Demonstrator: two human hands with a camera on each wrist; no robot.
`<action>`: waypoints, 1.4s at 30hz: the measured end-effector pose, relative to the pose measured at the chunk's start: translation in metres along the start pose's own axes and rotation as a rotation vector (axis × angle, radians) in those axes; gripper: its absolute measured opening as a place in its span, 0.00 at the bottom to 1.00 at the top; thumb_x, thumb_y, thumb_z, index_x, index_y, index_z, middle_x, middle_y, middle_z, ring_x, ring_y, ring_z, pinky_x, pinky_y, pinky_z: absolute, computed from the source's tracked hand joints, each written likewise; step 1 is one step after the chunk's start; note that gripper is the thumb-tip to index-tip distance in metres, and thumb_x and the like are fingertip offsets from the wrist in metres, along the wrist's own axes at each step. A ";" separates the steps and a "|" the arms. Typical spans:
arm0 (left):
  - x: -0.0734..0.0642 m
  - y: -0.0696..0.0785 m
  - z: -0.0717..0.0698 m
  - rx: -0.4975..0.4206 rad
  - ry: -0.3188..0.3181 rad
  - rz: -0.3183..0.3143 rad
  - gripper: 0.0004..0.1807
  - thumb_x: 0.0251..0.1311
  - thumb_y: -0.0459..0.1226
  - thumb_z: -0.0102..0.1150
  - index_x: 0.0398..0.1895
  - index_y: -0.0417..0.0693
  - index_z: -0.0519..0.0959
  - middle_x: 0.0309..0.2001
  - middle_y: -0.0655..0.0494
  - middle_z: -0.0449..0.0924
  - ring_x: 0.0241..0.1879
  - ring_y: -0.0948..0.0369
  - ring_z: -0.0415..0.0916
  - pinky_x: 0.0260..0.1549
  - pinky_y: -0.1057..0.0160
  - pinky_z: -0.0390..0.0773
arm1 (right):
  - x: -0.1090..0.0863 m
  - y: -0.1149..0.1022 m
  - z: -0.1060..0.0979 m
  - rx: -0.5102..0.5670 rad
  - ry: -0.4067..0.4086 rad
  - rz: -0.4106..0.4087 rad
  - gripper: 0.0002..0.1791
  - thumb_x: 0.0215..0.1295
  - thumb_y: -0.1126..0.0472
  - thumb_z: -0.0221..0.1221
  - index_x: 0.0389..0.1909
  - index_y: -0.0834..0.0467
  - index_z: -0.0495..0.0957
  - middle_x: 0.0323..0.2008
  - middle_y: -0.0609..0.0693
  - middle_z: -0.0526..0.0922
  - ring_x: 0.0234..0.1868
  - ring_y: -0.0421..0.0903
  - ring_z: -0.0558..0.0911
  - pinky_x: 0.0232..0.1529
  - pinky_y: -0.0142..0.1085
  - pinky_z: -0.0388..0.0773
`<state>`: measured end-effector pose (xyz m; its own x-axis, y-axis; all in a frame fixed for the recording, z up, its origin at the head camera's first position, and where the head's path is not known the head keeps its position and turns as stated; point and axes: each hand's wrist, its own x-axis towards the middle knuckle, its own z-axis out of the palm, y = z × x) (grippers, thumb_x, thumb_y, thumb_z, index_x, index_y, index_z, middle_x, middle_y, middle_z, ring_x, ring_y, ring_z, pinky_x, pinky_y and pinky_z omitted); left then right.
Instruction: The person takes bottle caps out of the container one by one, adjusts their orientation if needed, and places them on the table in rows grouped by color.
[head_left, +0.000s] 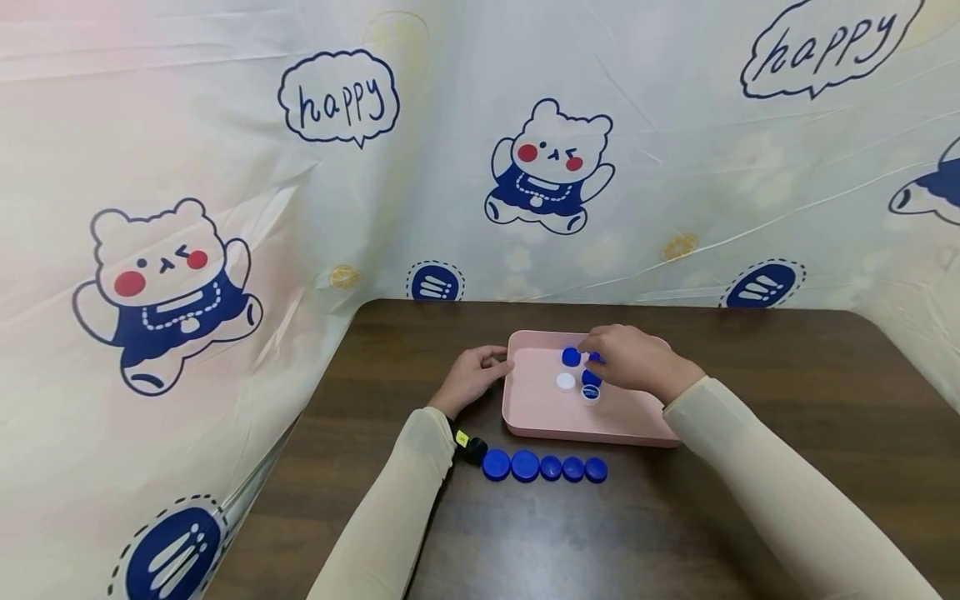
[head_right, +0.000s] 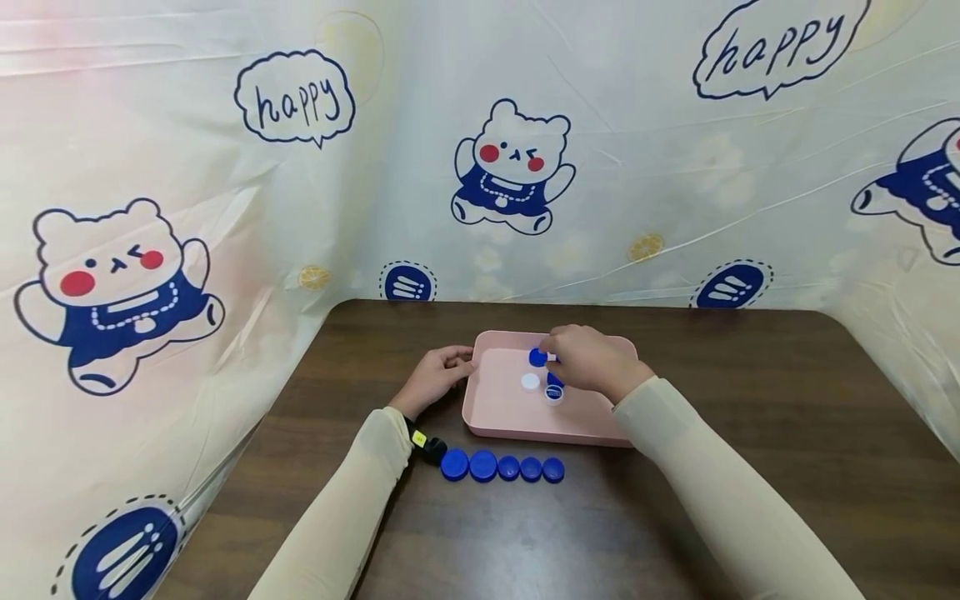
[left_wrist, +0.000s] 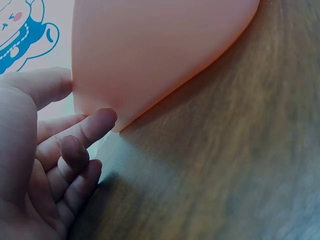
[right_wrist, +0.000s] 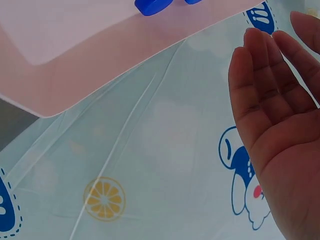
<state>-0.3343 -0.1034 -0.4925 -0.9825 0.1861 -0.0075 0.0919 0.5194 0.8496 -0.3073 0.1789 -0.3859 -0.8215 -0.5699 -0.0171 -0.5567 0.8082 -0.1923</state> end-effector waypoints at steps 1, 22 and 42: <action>0.000 0.000 0.000 0.000 -0.001 0.001 0.24 0.62 0.51 0.62 0.58 0.51 0.78 0.32 0.58 0.81 0.35 0.57 0.76 0.39 0.57 0.75 | 0.003 0.001 0.000 0.002 -0.001 -0.014 0.16 0.62 0.60 0.65 0.51 0.55 0.83 0.46 0.53 0.83 0.46 0.50 0.82 0.47 0.48 0.78; 0.000 0.000 0.001 -0.004 -0.003 -0.014 0.24 0.62 0.51 0.62 0.58 0.52 0.78 0.32 0.58 0.81 0.35 0.57 0.76 0.39 0.57 0.75 | 0.042 0.016 0.018 0.062 -0.050 0.012 0.17 0.66 0.60 0.61 0.53 0.60 0.81 0.49 0.55 0.82 0.51 0.54 0.80 0.54 0.49 0.74; -0.002 0.003 0.000 0.000 -0.004 -0.029 0.24 0.62 0.52 0.62 0.59 0.53 0.78 0.33 0.58 0.81 0.36 0.57 0.75 0.39 0.57 0.74 | 0.055 0.020 0.045 0.105 -0.059 0.080 0.19 0.65 0.58 0.62 0.55 0.58 0.80 0.54 0.57 0.79 0.54 0.55 0.78 0.58 0.52 0.69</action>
<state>-0.3323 -0.1022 -0.4896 -0.9841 0.1744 -0.0346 0.0632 0.5248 0.8489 -0.3574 0.1570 -0.4346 -0.8526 -0.5142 -0.0933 -0.4709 0.8333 -0.2895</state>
